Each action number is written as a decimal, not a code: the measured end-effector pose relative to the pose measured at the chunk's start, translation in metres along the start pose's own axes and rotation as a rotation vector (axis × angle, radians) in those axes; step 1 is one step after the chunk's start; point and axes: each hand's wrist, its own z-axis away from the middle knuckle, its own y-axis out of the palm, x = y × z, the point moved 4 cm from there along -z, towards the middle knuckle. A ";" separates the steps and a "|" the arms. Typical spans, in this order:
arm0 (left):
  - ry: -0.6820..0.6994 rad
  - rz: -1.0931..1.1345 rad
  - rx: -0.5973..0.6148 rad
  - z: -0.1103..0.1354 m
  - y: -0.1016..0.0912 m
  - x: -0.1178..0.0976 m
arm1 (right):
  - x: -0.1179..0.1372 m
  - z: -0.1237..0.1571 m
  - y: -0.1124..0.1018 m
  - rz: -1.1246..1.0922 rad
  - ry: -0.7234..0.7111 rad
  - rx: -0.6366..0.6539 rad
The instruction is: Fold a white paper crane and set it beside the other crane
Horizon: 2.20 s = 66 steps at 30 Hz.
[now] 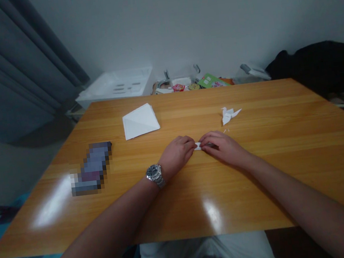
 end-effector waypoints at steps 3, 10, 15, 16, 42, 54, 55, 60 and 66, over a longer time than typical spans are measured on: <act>-0.003 0.000 -0.002 0.000 0.001 0.000 | 0.000 0.000 0.000 -0.003 -0.006 -0.006; 0.003 0.001 0.011 -0.001 0.001 -0.001 | -0.001 0.001 0.001 -0.013 -0.027 -0.010; -0.007 -0.004 0.023 -0.001 0.000 -0.002 | 0.001 0.001 0.000 -0.016 -0.020 -0.015; -0.009 -0.005 0.018 -0.001 0.000 -0.002 | 0.001 0.001 0.000 -0.017 -0.022 -0.015; -0.035 0.109 -0.066 -0.002 0.000 0.000 | 0.004 0.000 -0.002 -0.021 0.039 -0.008; -0.058 0.167 -0.076 -0.003 0.002 0.001 | 0.004 -0.001 -0.001 0.031 0.038 -0.018; -0.060 0.164 -0.077 -0.002 0.002 0.001 | 0.004 -0.001 -0.001 0.027 0.041 -0.020; -0.089 0.139 -0.068 -0.001 0.002 0.002 | 0.006 -0.001 -0.002 0.015 0.076 -0.007; -0.117 0.125 -0.044 -0.001 0.001 0.001 | 0.008 -0.002 -0.002 0.013 0.057 0.004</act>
